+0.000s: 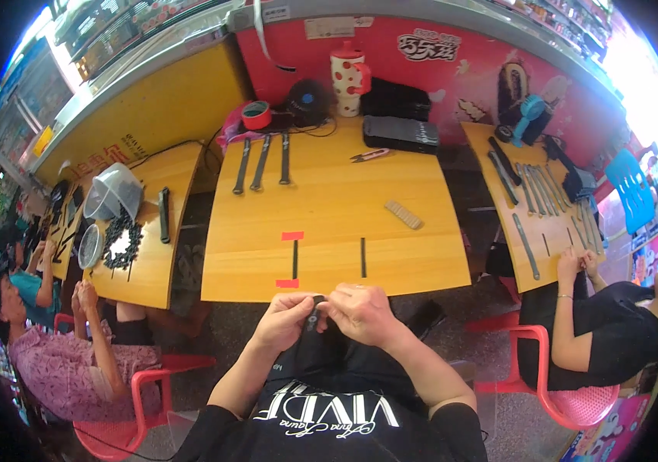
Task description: Assembling plastic components onto black textile straps at a workbench.
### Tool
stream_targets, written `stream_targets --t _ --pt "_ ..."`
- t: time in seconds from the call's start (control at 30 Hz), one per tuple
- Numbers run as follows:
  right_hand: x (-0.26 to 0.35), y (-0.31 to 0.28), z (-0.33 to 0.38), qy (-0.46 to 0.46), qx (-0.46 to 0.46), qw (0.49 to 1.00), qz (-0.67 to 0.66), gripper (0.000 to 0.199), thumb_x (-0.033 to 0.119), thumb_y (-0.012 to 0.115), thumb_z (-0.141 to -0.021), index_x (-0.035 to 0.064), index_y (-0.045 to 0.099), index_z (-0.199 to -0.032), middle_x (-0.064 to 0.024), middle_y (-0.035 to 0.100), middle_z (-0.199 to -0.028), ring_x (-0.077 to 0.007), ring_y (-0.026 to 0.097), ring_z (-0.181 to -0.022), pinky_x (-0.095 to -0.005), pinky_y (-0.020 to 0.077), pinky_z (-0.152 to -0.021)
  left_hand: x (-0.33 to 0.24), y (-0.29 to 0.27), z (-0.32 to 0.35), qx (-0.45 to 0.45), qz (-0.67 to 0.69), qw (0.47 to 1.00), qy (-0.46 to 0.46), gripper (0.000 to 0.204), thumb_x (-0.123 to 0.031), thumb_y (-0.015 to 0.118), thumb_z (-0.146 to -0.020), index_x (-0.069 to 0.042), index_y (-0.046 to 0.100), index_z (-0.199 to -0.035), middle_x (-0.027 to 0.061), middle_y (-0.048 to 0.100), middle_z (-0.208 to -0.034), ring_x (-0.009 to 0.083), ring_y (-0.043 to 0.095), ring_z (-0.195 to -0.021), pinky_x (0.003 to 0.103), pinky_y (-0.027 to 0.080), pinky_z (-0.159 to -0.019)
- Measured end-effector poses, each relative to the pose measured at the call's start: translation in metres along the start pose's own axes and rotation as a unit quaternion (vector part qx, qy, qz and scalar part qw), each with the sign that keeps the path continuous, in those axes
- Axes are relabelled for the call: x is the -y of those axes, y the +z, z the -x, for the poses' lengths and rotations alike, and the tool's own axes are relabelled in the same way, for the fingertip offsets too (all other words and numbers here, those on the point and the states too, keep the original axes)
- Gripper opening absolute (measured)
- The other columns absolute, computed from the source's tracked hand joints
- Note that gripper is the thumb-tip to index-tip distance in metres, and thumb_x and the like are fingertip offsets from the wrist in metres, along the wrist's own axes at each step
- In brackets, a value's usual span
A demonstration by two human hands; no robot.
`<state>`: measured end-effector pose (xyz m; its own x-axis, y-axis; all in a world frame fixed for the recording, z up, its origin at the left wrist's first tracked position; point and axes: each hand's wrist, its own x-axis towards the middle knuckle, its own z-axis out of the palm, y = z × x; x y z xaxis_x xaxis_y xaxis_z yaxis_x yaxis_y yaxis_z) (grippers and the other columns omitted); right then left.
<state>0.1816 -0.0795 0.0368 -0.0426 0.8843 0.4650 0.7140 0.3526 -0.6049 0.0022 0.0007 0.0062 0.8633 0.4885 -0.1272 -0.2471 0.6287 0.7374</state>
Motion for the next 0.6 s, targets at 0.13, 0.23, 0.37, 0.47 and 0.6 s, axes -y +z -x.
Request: stream_targets --t 0.13,0.23,0.37,0.47,0.6 --pt "0.0 -0.004 -0.003 0.01 0.017 1.0 -0.025 0.014 0.016 0.069 -0.083 0.0066 0.063 -0.075 -0.0101 0.059 -0.069 -0.0305 0.06 -0.064 -0.0391 0.0451 -0.053 0.006 0.0 0.002 -0.024 -0.018 0.999 0.018 0.029 -0.018 0.054 -0.099 0.005 0.064 -0.113 0.0102 0.068 -0.091 0.0174 0.065 -0.078 0.03 0.052 -0.072" --pt "0.002 -0.003 -0.003 0.025 0.007 0.999 -0.037 0.015 0.018 0.069 -0.084 0.0064 0.063 -0.076 -0.0104 0.06 -0.07 -0.0306 0.061 -0.065 -0.0393 0.0451 -0.053 0.005 0.002 0.005 -0.037 -0.025 0.999 0.018 0.028 -0.017 0.053 -0.099 0.005 0.064 -0.112 0.0112 0.068 -0.091 0.0187 0.064 -0.076 0.03 0.052 -0.07" --pt "0.0 -0.002 -0.001 0.014 0.014 0.999 -0.046 0.023 0.023 0.066 -0.087 0.0079 0.06 -0.071 -0.0085 0.059 -0.068 -0.0302 0.06 -0.062 -0.0396 0.0448 -0.051 0.001 0.005 0.006 -0.044 -0.043 0.998 0.025 0.025 -0.017 0.055 -0.098 0.005 0.065 -0.106 0.0113 0.067 -0.089 0.0186 0.064 -0.075 0.031 0.051 -0.069" --pt "0.001 -0.001 0.001 -0.034 -0.032 0.999 0.013 0.023 0.021 0.069 -0.084 0.0085 0.058 -0.069 -0.007 0.056 -0.064 -0.0272 0.059 -0.058 -0.0371 0.0436 -0.048 0.002 0.012 0.006 -0.049 -0.041 0.997 0.053 0.023 -0.016 0.055 -0.098 0.004 0.064 -0.102 0.0111 0.067 -0.088 0.0187 0.064 -0.075 0.031 0.052 -0.068" --pt "0.01 0.005 -0.001 -0.161 -0.105 0.974 0.117 0.025 0.018 0.074 -0.078 0.0109 0.054 -0.064 -0.0031 0.049 -0.058 -0.02 0.055 -0.051 -0.032 0.0403 -0.043 0.001 0.02 0.004 -0.095 0.04 0.99 0.096 0.021 -0.014 0.055 -0.098 0.005 0.063 -0.104 0.0106 0.067 -0.087 0.0175 0.064 -0.072 0.029 0.053 -0.066"
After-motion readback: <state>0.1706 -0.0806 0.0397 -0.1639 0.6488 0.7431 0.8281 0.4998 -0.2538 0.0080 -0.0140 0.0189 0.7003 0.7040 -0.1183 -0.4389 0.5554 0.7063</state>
